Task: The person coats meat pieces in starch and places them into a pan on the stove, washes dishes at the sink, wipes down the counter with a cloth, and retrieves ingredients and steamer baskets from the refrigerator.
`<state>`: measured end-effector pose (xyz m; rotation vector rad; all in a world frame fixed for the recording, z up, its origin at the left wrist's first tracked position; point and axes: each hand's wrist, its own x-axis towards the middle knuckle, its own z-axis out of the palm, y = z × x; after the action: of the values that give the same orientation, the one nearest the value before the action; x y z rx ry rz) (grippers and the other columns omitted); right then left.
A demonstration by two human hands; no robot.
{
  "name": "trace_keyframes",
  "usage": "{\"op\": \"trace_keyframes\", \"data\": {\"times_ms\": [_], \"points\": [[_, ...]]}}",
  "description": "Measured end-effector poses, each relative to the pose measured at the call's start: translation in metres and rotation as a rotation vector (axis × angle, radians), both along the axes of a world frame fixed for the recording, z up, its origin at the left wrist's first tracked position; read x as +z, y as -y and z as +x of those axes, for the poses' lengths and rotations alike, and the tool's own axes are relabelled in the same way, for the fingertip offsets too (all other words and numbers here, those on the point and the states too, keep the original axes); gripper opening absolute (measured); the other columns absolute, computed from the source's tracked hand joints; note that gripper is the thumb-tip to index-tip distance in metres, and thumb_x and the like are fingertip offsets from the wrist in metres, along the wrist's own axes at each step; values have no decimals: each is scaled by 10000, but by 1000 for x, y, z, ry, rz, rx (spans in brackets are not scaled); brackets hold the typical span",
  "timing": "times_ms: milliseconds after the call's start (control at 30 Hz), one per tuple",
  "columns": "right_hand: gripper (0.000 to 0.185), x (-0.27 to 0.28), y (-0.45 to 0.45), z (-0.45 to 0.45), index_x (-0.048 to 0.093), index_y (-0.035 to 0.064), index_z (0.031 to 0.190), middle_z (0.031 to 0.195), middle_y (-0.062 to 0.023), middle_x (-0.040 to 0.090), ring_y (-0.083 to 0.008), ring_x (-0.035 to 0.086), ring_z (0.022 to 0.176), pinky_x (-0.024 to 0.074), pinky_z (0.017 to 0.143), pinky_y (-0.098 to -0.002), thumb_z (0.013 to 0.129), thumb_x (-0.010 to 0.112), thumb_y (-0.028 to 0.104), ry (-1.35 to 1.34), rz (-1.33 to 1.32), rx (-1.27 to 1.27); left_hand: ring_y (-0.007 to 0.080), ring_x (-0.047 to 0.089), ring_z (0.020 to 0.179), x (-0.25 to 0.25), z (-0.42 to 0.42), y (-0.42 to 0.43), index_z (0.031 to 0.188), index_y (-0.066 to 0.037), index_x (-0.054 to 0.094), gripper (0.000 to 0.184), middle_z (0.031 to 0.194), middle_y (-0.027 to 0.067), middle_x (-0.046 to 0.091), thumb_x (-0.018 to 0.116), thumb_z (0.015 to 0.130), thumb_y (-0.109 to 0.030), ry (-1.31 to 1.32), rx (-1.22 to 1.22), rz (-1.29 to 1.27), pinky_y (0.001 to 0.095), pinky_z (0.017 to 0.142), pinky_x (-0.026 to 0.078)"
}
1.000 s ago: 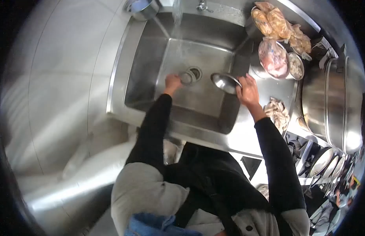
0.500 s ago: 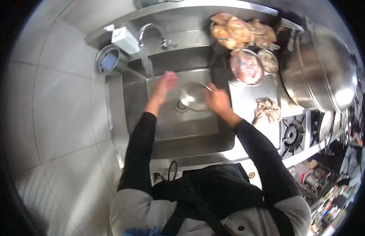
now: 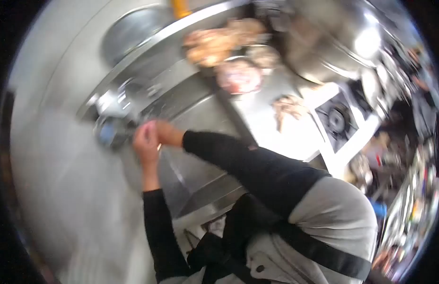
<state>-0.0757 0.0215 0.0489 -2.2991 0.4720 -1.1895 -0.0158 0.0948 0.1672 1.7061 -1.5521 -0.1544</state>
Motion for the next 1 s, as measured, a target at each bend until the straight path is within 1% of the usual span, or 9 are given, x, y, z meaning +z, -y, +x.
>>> {"op": "trace_keyframes", "data": {"times_ms": [33,167,300,367,433,500,700,767,1000], "points": [[147,0,-18,-25,638,98,936,1019,-95,633,-241,638,830,516,742,-396,836,611,203,-618,-112,-87,311,623,1055,-1,-9,17,1133,-21,649,273,1132,175,661,614,917,-184,25,-68,4,390,930,467],[197,-40,-68,-142,535,28,1047,1000,-179,615,-324,638,897,533,729,-428,883,561,134,-666,67,-150,370,419,1324,-38,-19,106,1357,46,457,578,1390,226,486,619,902,-271,439,-10,104,451,1104,330],[221,-21,-95,-239,470,21,1051,757,-188,634,-408,645,736,533,660,-486,865,555,104,-666,402,-152,390,473,1256,-64,-10,148,1233,79,536,558,1319,273,517,628,886,-349,791,-212,653,465,1084,348],[278,-11,-99,-274,454,26,1081,780,-207,642,-431,637,757,517,666,-508,836,566,97,-638,507,-279,390,539,1144,-120,25,155,1107,1,642,448,1209,243,588,555,909,-392,1164,-362,599,493,1045,369],[304,12,-105,-303,453,32,1095,815,-219,648,-446,633,790,500,687,-521,817,564,86,-450,591,-446,372,500,1240,-144,55,163,1113,-36,698,544,1254,203,598,556,861,-496,1490,-543,742,560,1117,231],[308,15,-102,-320,463,37,1098,836,-228,649,-454,631,819,488,709,-527,807,558,72,-108,626,-581,309,324,1408,-77,-9,138,1376,-6,493,739,1466,161,438,521,888,-561,1337,-388,841,566,1164,80],[262,63,-129,-392,505,33,1065,812,-220,634,-435,620,839,471,703,-493,845,601,140,154,701,-682,158,562,1069,-9,-175,19,1396,-13,452,562,1286,88,574,588,955,-333,-864,-968,940,380,879,463],[242,72,-138,-411,524,24,1023,795,-212,626,-429,616,824,470,699,-484,850,623,160,118,632,-603,240,552,1180,-83,-177,3,1313,79,503,474,1281,154,585,604,926,-174,-609,-747,795,336,1007,407],[251,56,-187,-546,576,23,870,759,-172,645,-365,644,728,483,630,-443,860,683,250,198,433,-518,351,605,1064,-35,-265,-74,1237,18,588,324,1193,211,611,556,921,-44,173,-561,115,398,893,484]]}}
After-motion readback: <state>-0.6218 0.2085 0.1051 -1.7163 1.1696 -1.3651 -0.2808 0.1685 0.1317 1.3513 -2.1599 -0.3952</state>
